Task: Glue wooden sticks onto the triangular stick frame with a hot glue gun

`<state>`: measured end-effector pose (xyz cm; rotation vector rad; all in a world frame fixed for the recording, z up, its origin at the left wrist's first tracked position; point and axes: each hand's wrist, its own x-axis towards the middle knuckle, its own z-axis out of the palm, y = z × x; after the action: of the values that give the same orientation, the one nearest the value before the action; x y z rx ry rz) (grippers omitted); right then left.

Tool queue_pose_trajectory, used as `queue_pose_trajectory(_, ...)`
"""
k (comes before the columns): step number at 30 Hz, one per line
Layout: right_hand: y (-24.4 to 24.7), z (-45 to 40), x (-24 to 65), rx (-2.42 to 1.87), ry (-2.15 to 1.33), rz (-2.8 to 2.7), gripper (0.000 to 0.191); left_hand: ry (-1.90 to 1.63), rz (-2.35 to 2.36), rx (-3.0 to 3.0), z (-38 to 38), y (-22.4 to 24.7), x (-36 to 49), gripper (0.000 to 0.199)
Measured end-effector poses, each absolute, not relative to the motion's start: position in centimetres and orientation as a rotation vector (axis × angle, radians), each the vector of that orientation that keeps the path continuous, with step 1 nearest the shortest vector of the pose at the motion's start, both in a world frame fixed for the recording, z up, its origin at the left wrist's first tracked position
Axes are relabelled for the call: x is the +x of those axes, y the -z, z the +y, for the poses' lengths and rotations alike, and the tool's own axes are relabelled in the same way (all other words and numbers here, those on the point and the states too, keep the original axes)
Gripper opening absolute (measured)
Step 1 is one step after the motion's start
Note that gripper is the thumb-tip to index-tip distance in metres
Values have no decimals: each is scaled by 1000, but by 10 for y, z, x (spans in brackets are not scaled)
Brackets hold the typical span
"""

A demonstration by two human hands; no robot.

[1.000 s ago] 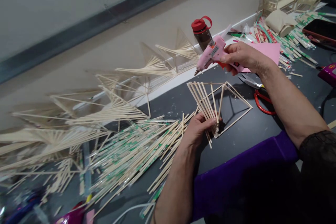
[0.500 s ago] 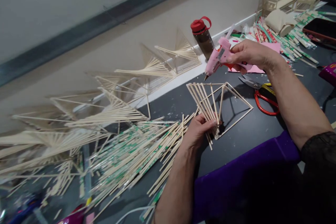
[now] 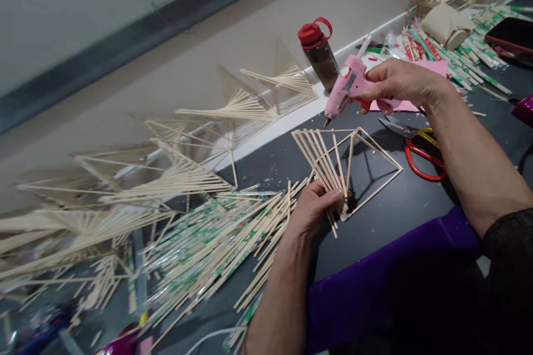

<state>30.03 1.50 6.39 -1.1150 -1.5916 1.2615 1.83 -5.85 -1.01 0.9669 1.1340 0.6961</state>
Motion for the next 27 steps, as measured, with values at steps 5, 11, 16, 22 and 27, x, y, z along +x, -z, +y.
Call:
queue_pose_trajectory(5,-65,14,298,-1102,-1259,-1585,22,-691,1134,983,-59,10,19,35)
queue_pose_trajectory(11,-66,14,295,-1110,-1234,-1595,22,-720,1111,947,-60,13,18,37)
queue_pose_trajectory(16,-66,14,293,-1120,-1236,-1599,23,-716,1105,924,-62,12,18,37)
queue_pose_trajectory(22,-67,13,290,-1122,-1229,-1587,23,-712,1118,941,-61,12,18,37)
queue_pose_trajectory(27,-66,14,290,-1130,-1219,-1591,25,-707,1119,942,-60,13,18,37)
